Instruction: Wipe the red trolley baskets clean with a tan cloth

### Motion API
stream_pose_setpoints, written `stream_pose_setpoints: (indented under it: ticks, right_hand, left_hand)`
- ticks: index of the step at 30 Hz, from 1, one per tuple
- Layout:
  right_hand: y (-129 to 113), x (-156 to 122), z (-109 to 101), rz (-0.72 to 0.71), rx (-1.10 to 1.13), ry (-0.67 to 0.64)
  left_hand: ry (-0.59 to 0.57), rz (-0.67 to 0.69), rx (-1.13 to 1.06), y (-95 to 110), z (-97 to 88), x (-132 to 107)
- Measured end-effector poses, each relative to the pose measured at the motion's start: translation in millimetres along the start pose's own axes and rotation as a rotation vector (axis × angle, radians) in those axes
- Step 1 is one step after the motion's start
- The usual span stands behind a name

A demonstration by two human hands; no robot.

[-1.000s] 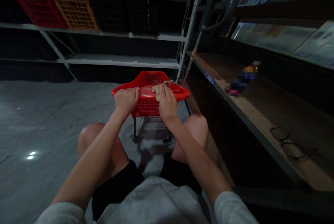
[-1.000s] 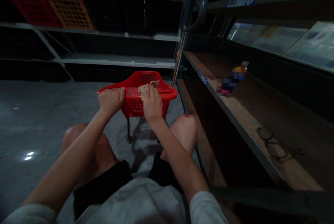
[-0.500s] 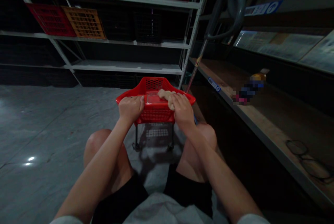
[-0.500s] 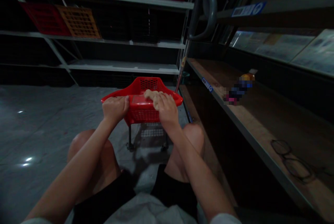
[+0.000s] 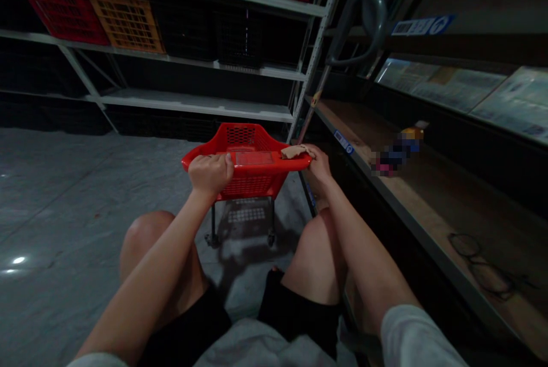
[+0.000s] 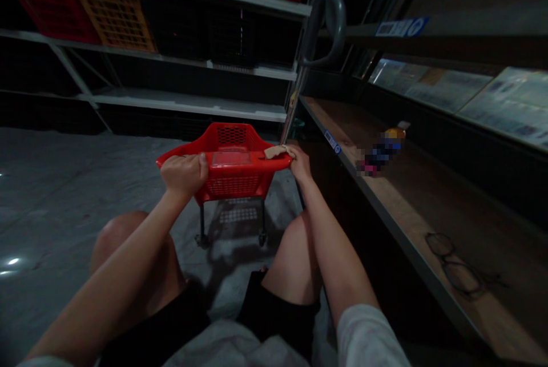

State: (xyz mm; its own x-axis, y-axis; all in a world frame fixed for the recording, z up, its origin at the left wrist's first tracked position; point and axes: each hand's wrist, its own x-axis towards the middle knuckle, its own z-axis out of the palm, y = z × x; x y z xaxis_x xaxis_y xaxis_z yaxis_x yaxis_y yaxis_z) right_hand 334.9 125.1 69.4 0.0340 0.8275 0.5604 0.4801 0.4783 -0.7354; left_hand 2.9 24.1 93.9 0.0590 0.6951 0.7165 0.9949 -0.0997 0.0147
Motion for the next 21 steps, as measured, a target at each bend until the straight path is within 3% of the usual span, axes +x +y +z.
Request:
stream_pose_setpoints:
  ticks: [5, 10, 17, 21]
  right_hand:
    - [-7, -52, 45, -0.033, 0.098, 0.277]
    - [-43, -102, 63, -0.132, -0.091, 0.345]
    - [-88, -118, 99, -0.368, -0.276, 0.176]
    - [-111, -115, 105, -0.5, -0.204, -0.05]
  left_hand:
    - [-0.018, -0.048, -0.015, -13, -0.9, -1]
    - [-0.032, -0.05, 0.022, -14, -2.6, -3]
    - [-0.032, -0.048, -0.001, 14, -0.9, -2]
    - [-0.051, -0.019, -0.028, 21, -0.8, -4]
